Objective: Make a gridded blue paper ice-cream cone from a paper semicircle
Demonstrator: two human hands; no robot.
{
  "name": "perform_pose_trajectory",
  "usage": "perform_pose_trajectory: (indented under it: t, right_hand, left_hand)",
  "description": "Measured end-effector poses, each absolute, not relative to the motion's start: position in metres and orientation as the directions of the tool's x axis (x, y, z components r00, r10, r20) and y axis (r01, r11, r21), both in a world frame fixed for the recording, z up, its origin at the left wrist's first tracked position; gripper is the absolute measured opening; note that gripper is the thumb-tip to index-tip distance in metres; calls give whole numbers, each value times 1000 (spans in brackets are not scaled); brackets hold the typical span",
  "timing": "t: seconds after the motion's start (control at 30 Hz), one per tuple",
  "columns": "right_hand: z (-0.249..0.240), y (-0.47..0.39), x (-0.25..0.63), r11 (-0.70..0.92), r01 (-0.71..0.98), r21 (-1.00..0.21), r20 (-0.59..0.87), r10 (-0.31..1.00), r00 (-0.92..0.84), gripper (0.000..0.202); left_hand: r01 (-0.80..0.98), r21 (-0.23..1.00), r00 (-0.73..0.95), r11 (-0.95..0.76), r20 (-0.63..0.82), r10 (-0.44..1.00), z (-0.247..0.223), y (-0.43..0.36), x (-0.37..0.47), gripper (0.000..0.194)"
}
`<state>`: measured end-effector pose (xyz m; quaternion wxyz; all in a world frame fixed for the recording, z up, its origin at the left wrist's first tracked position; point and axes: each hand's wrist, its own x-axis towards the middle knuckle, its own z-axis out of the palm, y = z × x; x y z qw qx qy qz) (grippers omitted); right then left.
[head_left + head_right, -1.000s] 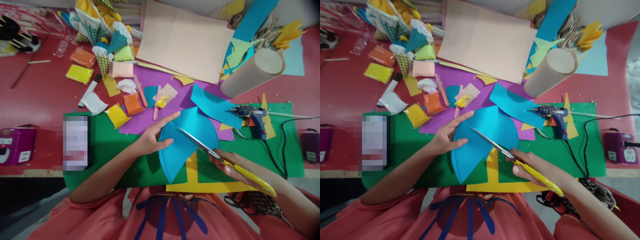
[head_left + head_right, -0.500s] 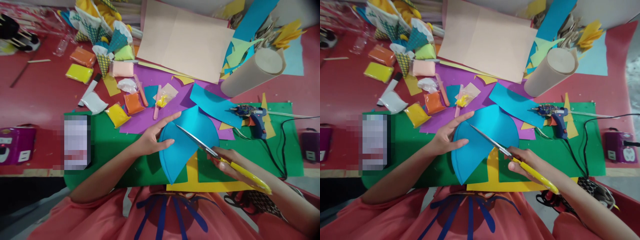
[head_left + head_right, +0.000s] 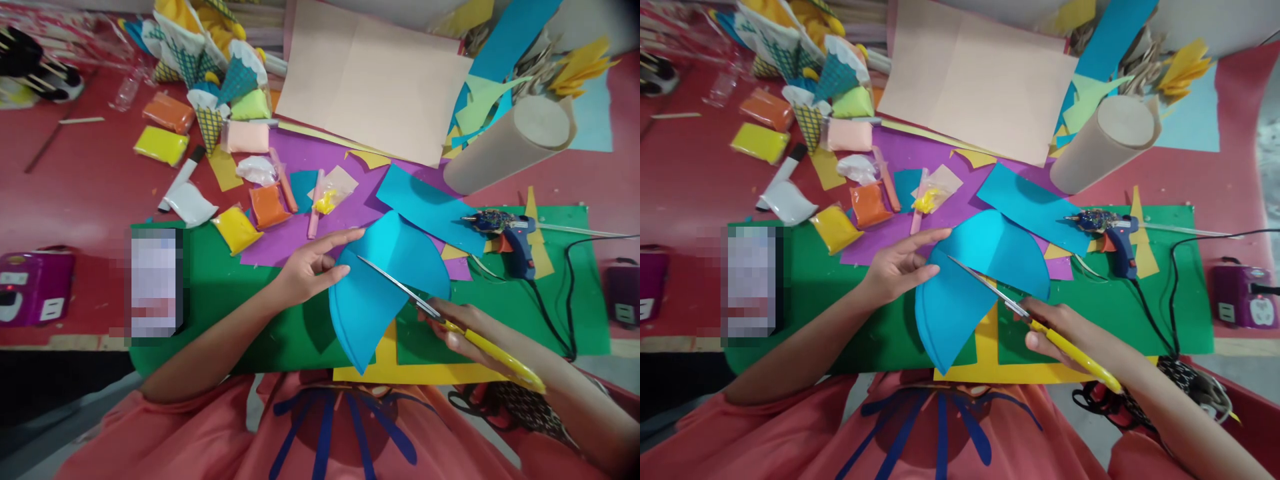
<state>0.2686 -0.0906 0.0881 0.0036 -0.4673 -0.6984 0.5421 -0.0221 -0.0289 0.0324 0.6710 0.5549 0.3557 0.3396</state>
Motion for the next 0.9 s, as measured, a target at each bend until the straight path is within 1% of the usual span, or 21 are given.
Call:
perform_pose_trajectory:
  t: [0.1, 0.2, 0.37, 0.63, 0.7, 0.83, 0.9]
  right_hand:
    - [92, -88, 269, -54, 665, -745, -552, 609, -569, 62]
    - [94, -86, 267, -64, 701, -710, -574, 629, -524, 63]
    - [97, -82, 263, -104, 705, -702, -600, 618, -507, 65]
    - [103, -82, 258, -230, 696, -680, -638, 653, -407, 64]
    - [104, -81, 258, -247, 694, -677, -648, 646, -402, 65]
    - [105, -81, 259, -289, 686, -667, -669, 637, -383, 65]
    - [105, -81, 260, -308, 685, -660, -684, 623, -379, 65]
  left_hand:
    - [-44, 984, 521, 173, -125, 844, 32, -30, -22, 54]
    - [-33, 985, 525, 167, -125, 842, 32, -31, -23, 56]
    - [-31, 988, 516, 149, -111, 849, 33, -30, -23, 57]
    - [-63, 978, 532, 197, -134, 836, 31, -27, -25, 54]
    - [-62, 976, 524, 210, -147, 839, 30, -27, -24, 52]
    - [-47, 975, 495, 215, -164, 853, 31, -27, -23, 36]
    - [-37, 973, 513, 229, -178, 840, 32, -28, -23, 39]
